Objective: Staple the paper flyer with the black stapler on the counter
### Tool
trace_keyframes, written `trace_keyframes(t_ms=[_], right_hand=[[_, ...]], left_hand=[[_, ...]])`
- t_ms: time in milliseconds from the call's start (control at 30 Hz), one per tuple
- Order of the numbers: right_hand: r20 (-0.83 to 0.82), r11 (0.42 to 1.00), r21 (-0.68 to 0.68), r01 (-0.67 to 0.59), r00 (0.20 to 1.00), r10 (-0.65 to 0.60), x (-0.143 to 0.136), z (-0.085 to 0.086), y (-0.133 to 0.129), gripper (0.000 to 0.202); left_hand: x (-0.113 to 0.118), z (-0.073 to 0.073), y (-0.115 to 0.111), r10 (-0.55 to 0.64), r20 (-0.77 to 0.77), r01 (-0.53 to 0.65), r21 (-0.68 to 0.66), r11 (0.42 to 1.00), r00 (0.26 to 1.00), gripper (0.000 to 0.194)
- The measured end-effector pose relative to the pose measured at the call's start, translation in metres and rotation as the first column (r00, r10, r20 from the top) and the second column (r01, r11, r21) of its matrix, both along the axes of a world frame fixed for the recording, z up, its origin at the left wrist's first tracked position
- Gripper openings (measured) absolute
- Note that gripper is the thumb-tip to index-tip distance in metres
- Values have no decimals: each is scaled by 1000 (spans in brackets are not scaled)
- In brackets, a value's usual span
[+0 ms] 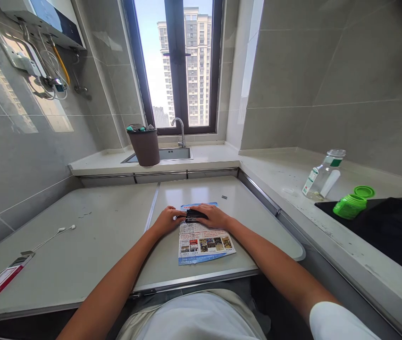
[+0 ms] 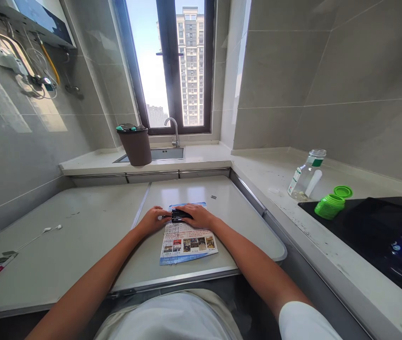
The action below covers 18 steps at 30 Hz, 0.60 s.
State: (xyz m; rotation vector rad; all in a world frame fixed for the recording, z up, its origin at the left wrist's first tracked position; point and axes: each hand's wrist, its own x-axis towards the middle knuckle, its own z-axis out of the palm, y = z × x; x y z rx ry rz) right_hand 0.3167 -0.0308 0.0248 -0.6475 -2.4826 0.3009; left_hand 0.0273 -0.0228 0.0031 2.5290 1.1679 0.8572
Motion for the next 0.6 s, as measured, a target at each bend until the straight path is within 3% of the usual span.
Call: trace_keyframes(t_ms=[233, 467, 600], right_hand=[[-49, 999, -50, -2, 999, -1, 0, -2, 1, 56], [-344, 964, -260, -54, 938, -40, 6, -10, 13, 49], [-411, 945, -326, -25, 904, -117, 17, -9, 20, 52]], left_hand=[[-2, 3, -2, -72, 0, 72, -9, 997, 997, 23], [3, 12, -9, -118, 37, 118, -12, 993, 992, 24], [4, 20, -13, -108, 105, 112, -33, 993, 989, 27]])
